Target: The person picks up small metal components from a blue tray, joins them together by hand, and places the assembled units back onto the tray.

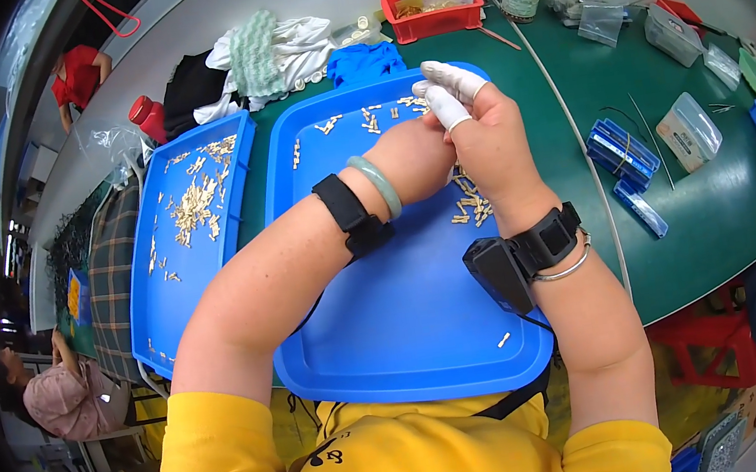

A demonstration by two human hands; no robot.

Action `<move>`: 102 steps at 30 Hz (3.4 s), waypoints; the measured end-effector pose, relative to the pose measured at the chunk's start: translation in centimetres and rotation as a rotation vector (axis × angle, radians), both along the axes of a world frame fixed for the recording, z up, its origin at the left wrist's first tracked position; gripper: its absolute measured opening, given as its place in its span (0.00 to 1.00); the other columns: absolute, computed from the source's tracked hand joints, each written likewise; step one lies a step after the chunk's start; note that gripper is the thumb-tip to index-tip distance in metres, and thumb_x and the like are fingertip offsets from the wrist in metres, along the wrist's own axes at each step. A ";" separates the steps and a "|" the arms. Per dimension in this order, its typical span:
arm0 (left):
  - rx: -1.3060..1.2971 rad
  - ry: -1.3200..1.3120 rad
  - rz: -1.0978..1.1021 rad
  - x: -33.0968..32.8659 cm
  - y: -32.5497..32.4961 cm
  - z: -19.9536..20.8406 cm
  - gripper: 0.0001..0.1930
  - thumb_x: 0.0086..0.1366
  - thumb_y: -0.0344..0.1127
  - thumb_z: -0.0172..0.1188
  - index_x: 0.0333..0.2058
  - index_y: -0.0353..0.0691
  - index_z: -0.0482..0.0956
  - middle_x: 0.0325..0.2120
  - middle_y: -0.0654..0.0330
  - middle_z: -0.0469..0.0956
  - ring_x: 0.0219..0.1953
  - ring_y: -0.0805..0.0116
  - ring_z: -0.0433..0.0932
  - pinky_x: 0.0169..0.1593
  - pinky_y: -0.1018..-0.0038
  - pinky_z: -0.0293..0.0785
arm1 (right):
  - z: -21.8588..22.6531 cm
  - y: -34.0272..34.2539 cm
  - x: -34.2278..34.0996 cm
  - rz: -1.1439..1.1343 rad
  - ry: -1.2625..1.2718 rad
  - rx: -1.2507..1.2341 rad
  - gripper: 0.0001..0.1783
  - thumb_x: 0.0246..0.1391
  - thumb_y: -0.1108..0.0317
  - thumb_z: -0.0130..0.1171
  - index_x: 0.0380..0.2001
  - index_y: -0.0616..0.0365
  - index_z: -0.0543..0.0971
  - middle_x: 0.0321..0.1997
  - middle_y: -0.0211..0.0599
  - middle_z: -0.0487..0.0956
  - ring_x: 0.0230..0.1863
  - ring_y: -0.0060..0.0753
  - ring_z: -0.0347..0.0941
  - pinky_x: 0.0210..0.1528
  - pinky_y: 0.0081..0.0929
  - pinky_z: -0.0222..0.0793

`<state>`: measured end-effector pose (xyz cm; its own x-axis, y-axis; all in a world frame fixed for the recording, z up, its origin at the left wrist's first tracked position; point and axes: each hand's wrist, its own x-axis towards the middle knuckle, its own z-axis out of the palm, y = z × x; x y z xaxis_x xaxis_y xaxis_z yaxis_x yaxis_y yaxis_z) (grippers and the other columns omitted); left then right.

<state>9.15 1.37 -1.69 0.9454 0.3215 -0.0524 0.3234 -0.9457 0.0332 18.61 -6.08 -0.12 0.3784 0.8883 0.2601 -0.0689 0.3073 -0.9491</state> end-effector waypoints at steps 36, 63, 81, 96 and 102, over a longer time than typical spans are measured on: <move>-1.274 -0.739 0.593 -5.9 0.2 4.0 0.08 0.60 0.32 0.56 0.34 0.32 0.78 0.26 0.57 0.78 0.25 0.73 0.78 0.30 0.77 0.75 | -1.7 0.1 -0.2 0.144 -0.224 -0.004 0.16 0.53 0.77 0.55 0.46 0.59 0.76 0.42 0.34 0.77 0.37 0.20 0.72 0.41 0.16 0.68; -1.922 -0.869 0.521 -9.8 -2.3 0.5 0.11 0.63 0.33 0.53 0.39 0.31 0.75 0.34 0.54 0.77 0.34 0.69 0.78 0.39 0.78 0.76 | -0.5 -0.6 -0.7 0.255 -0.748 0.235 0.15 0.43 0.72 0.64 0.39 0.55 0.80 0.41 0.36 0.79 0.41 0.38 0.74 0.45 0.27 0.68; -1.721 -0.753 0.451 -9.7 -3.7 1.7 0.10 0.59 0.32 0.59 0.39 0.38 0.79 0.37 0.60 0.77 0.39 0.68 0.77 0.44 0.74 0.75 | 0.5 -1.1 -1.3 0.168 -1.016 0.388 0.23 0.33 0.73 0.66 0.40 0.55 0.79 0.41 0.38 0.78 0.40 0.41 0.72 0.42 0.31 0.70; -0.492 -1.037 0.055 -9.6 -4.3 2.0 0.14 0.51 0.25 0.63 0.39 0.41 0.80 0.41 0.58 0.77 0.44 0.64 0.75 0.47 0.72 0.72 | 0.5 -1.1 -1.0 0.112 -0.965 0.307 0.33 0.34 0.74 0.65 0.51 0.55 0.72 0.49 0.43 0.74 0.50 0.45 0.70 0.52 0.33 0.66; -0.296 -1.052 0.014 -9.6 -4.1 2.5 0.14 0.53 0.25 0.62 0.40 0.42 0.80 0.44 0.57 0.75 0.50 0.59 0.71 0.51 0.69 0.69 | 0.1 -1.0 -1.0 0.111 -0.962 0.305 0.33 0.35 0.73 0.66 0.52 0.54 0.72 0.50 0.38 0.74 0.48 0.40 0.71 0.49 0.31 0.68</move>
